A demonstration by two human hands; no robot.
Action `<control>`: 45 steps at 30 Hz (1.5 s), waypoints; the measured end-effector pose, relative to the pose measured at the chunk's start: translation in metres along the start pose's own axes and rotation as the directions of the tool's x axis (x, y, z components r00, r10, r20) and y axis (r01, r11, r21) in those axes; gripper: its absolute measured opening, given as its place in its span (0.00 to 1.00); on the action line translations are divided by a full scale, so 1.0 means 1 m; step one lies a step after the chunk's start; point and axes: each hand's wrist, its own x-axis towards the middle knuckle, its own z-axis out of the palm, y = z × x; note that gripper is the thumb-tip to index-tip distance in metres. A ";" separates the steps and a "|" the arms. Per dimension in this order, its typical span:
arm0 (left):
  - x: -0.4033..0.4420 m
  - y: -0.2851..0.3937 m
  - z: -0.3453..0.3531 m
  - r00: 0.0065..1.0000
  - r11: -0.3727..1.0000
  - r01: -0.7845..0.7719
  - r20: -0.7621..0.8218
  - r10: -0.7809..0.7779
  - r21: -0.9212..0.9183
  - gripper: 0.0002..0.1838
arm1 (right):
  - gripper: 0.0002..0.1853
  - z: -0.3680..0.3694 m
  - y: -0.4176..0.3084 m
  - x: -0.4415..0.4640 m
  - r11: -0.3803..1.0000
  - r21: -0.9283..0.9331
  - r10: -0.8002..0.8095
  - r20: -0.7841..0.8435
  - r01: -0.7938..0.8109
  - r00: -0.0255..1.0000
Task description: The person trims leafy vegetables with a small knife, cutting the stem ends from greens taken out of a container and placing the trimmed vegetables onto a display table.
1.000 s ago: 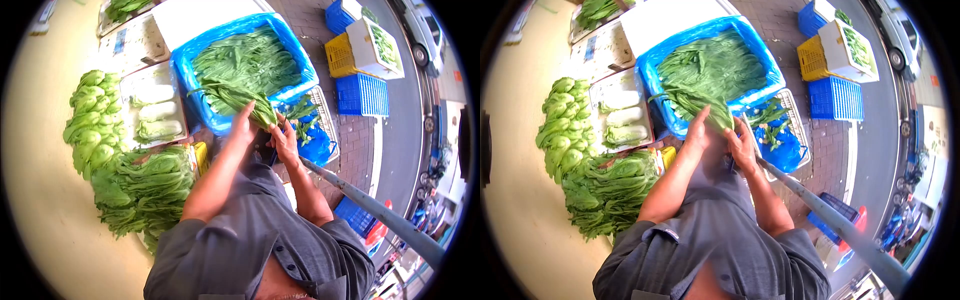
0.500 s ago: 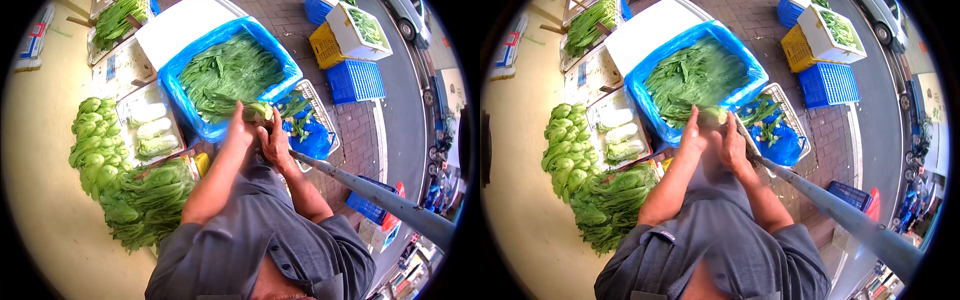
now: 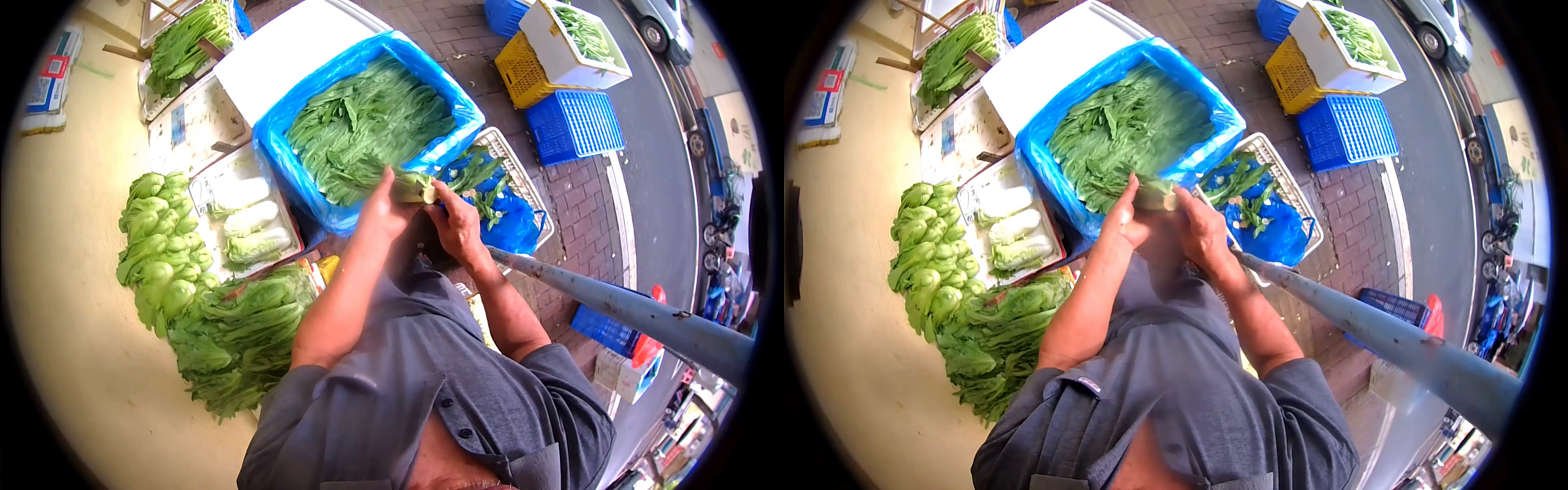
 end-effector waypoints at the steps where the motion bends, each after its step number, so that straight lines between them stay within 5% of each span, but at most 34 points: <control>1: 0.001 0.000 0.001 1.000 1.000 0.006 -0.001 -0.006 0.000 0.23 | 0.26 -0.002 0.006 -0.002 1.000 -0.009 -0.011 0.004 0.011 1.000; 5: 0.006 -0.001 0.004 0.998 1.000 0.012 0.067 -0.011 -0.016 0.21 | 0.23 0.001 0.012 -0.002 0.988 0.154 -0.002 -0.094 0.016 0.996; 8: 0.010 -0.004 0.023 0.997 1.000 0.002 0.081 0.000 -0.019 0.18 | 0.21 -0.004 0.011 -0.008 0.619 0.703 0.506 -0.015 -0.351 0.862; 9: 0.008 -0.003 0.030 0.997 1.000 0.002 0.079 -0.004 0.016 0.18 | 0.19 -0.004 0.017 -0.004 0.625 0.721 0.537 -0.120 -0.299 0.835; 11: 0.013 -0.005 0.041 0.991 0.998 0.003 0.132 -0.011 0.057 0.19 | 0.21 -0.003 0.025 0.005 0.427 0.869 0.748 -0.185 -0.248 0.637; 16: 0.040 -0.013 0.045 0.951 0.994 0.046 0.299 -0.075 0.103 0.23 | 0.21 -0.012 0.063 0.012 0.465 0.884 0.840 -0.424 -0.048 0.339; 19: 0.044 -0.022 0.046 0.966 0.971 -0.061 0.258 -0.001 0.233 0.24 | 0.22 -0.016 0.073 -0.003 0.343 0.907 0.920 -0.273 -0.244 0.282; 21: 0.044 -0.025 0.046 0.945 0.949 -0.159 0.320 0.066 0.273 0.24 | 0.24 -0.003 0.064 -0.014 0.394 0.862 0.888 -0.268 -0.318 0.373; 23: 0.043 -0.026 0.037 0.944 0.922 -0.216 0.308 0.114 0.321 0.23 | 0.21 -0.001 0.028 -0.016 0.676 0.586 0.704 -0.337 -0.446 0.625; 24: 0.040 -0.028 0.036 0.944 0.909 -0.240 0.301 0.136 0.342 0.23 | 0.16 -0.002 0.028 -0.013 0.952 0.144 0.307 -0.441 -0.271 0.844; 30: 0.025 -0.024 0.026 0.895 0.735 -0.436 0.336 0.294 0.519 0.21 | 0.05 0.010 0.024 -0.010 0.941 -0.075 0.296 -0.285 -0.329 0.912; 33: 0.026 -0.015 0.012 0.825 0.579 -0.565 0.422 0.377 0.588 0.20 | 0.05 0.010 0.030 -0.007 0.925 -0.100 0.322 -0.300 -0.366 0.898; 35: 0.019 -0.013 0.004 0.783 0.491 -0.620 0.449 0.430 0.612 0.20 | 0.06 0.007 0.041 -0.002 0.929 0.082 0.362 -0.404 -0.361 0.840; 37: 0.012 -0.006 -0.014 0.796 0.427 -0.597 0.437 0.419 0.679 0.19 | 0.06 -0.008 0.027 0.016 0.750 0.516 0.645 -0.430 -0.414 0.632; 38: 0.008 -0.002 -0.025 0.800 0.394 -0.586 0.425 0.424 0.708 0.19 | 0.06 -0.012 0.031 0.016 0.644 0.707 0.715 -0.418 -0.294 0.561; 40: -0.012 0.006 -0.030 0.856 0.553 -0.515 0.359 0.373 0.655 0.19 | 0.04 -0.023 0.032 0.019 0.334 0.937 0.867 -0.261 -0.105 0.425; 42: -0.034 0.013 -0.046 0.865 0.704 -0.501 0.304 0.398 0.504 0.18 | 0.08 -0.016 0.072 -0.010 0.306 0.922 0.908 -0.208 -0.237 0.362; 44: -0.067 0.025 -0.064 0.841 0.708 -0.540 0.307 0.445 0.454 0.21 | 0.10 -0.001 0.153 -0.060 0.291 0.888 0.927 -0.170 -0.356 0.335; 45: -0.092 0.028 -0.063 0.800 0.703 -0.600 0.289 0.526 0.381 0.23 | 0.10 0.006 0.152 -0.071 0.474 0.699 0.865 -0.255 -0.535 0.433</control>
